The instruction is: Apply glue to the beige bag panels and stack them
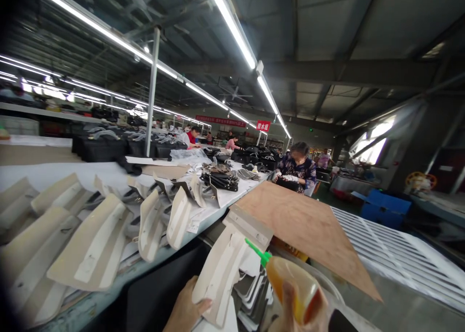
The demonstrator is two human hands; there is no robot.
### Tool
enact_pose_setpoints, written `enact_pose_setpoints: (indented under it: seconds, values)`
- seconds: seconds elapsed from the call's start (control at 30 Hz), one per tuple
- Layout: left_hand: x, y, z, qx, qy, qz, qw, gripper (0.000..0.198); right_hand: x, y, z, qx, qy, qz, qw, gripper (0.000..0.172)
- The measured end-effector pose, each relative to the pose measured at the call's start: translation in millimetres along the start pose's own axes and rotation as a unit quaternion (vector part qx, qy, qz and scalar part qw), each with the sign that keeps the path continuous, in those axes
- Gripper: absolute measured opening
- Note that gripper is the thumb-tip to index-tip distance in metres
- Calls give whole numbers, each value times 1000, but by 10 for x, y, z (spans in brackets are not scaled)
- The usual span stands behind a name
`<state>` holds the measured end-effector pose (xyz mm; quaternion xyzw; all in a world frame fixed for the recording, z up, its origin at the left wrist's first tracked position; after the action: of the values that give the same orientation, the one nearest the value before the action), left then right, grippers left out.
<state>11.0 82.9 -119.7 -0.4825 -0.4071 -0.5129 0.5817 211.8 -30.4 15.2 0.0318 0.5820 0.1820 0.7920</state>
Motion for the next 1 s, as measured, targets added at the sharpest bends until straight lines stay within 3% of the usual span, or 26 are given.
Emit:
enact_pose_setpoints:
  seconds: [0.23, 0.6, 0.8, 0.9, 1.0]
  values:
    - [-21, -63, -37, -27, 35, 20, 999, 19, -291, 69, -22, -66, 52, 213, 974, 55]
    - [-185, -97, 13, -17, 48, 66, 997, 32, -1231, -488, -82, -67, -33, 298, 952, 54]
    - [-143, -126, 0, -12, 29, 102, 994, 31, -1803, -1118, -294, -34, -98, 279, 955, 51]
    - [-125, -120, 0, -9, 24, 108, 994, 30, -1775, -1554, -499, 9, -103, 267, 958, 45]
    - [-106, -100, -20, -9, 21, 105, 994, 31, -1543, -1951, -738, 30, -65, 206, 976, 46]
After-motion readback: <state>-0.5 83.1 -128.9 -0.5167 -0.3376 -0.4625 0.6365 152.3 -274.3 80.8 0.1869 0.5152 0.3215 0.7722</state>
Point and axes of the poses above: each hand's wrist, its own z-axis towards the middle knuckle, its own y-axis out of the palm, x = y × z, the point moved 3 cm from there along z, towards the middle knuckle, and after that the axes turned 3 degrees about y, right-handed, at the moved point
